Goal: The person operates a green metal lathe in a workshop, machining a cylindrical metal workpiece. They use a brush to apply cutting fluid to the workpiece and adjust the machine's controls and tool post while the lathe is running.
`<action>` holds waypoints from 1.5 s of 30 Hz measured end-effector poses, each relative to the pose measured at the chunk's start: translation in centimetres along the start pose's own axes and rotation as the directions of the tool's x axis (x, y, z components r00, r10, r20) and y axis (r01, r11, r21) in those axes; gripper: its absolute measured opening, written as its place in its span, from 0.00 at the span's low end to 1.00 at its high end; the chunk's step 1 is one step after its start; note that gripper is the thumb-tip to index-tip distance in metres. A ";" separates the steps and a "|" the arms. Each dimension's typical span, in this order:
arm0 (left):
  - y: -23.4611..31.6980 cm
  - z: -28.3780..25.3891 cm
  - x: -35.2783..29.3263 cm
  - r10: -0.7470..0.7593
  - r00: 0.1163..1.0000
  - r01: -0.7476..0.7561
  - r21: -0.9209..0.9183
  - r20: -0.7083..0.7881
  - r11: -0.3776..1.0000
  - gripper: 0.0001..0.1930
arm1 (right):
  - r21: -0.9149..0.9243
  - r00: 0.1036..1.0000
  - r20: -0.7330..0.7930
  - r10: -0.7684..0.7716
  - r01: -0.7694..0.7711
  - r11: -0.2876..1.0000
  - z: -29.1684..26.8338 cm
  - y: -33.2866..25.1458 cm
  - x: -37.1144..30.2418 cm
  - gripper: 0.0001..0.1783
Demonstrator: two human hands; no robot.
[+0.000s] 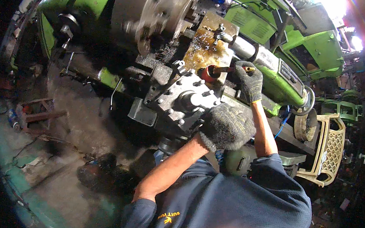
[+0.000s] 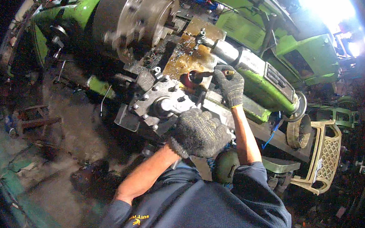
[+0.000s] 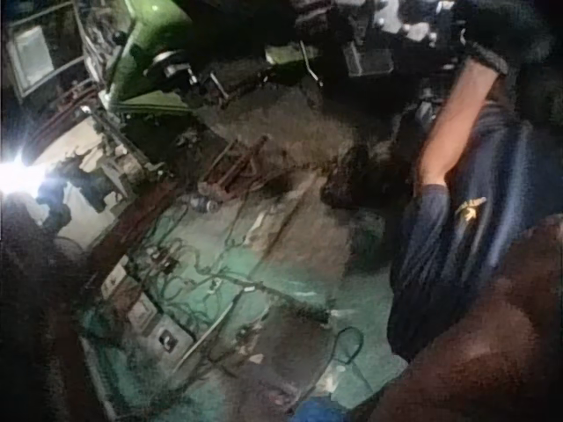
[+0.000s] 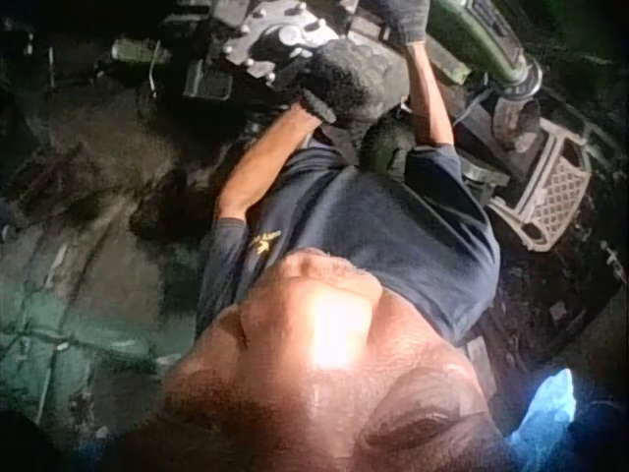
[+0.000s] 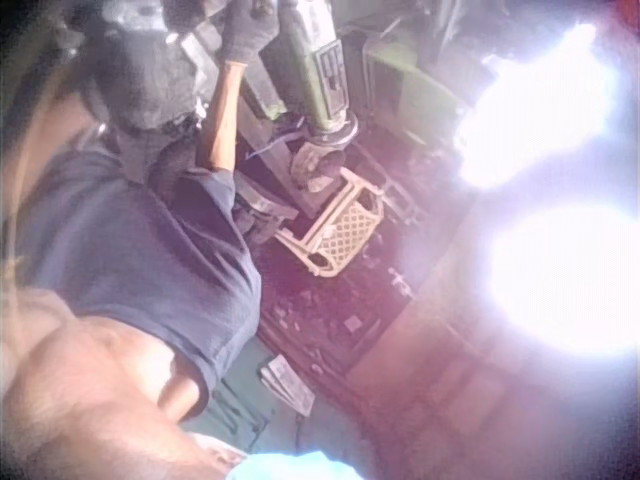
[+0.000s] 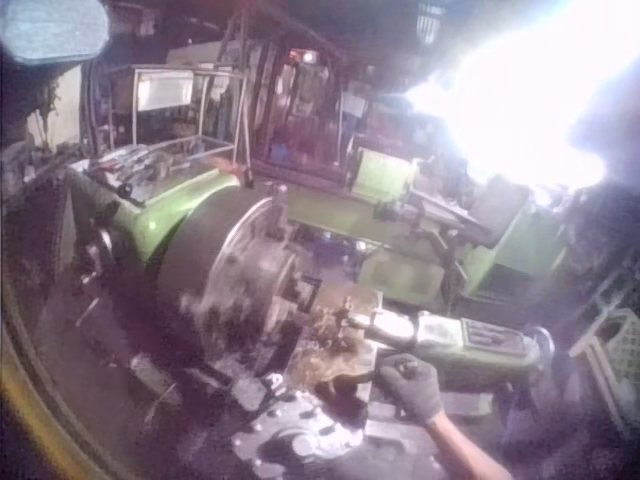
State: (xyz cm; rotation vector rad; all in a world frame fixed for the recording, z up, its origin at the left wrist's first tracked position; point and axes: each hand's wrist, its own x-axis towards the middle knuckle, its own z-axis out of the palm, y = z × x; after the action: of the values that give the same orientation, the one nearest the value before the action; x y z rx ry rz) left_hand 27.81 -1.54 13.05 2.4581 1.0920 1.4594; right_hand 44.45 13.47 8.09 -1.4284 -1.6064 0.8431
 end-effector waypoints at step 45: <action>-21.1 -15.8 -30.8 -0.859 0.360 0.931 0.083 -0.365 0.356 0.21 | -0.787 0.930 -0.338 0.142 -0.362 0.499 -31.5 36.9 -12.5 0.28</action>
State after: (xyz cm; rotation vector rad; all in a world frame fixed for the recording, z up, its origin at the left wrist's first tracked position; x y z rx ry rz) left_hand -4.99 -9.06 -9.58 1.1573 2.3239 1.2146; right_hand 89.61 5.07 -12.01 -2.3964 -1.7024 -0.0694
